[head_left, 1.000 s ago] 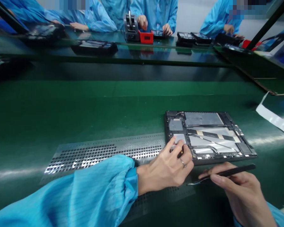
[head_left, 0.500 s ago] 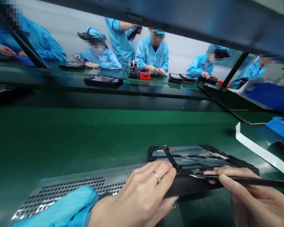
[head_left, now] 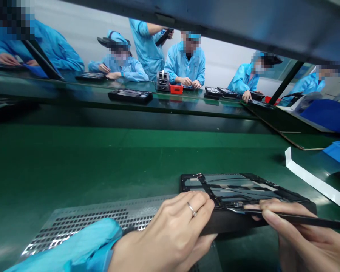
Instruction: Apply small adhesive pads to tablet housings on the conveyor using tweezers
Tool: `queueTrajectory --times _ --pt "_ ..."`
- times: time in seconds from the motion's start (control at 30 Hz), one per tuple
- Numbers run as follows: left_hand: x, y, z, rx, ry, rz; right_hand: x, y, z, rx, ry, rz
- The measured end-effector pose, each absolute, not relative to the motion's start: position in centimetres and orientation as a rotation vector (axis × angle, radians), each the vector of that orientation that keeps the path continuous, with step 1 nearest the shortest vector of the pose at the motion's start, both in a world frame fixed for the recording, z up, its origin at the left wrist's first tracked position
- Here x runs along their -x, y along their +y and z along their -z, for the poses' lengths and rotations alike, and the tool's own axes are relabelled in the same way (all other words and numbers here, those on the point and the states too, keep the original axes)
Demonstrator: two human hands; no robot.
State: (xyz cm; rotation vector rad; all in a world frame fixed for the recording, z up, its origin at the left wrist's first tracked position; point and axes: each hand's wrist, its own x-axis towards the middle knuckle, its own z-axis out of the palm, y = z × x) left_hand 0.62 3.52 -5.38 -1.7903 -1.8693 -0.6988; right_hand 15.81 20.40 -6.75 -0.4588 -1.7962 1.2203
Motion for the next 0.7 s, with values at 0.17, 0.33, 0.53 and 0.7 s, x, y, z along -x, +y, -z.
queueTrajectory --times 0.17,0.33,0.53,0.7 --pt "-0.91 3.12 5.18 1.801 -1.959 0.682 -15.71 20.08 6.82 0.455 -1.758 -1.185" --pt "-0.99 3.09 4.91 1.812 -1.946 0.685 -16.07 20.47 7.22 0.494 -1.757 -1.201" --pt "-0.94 3.29 4.79 1.788 -1.927 0.674 -16.18 20.53 7.28 0.446 -1.793 -1.187" --pt "-1.02 3.16 4.92 1.782 -1.923 0.674 -15.98 20.43 7.16 0.44 -1.809 -1.192"
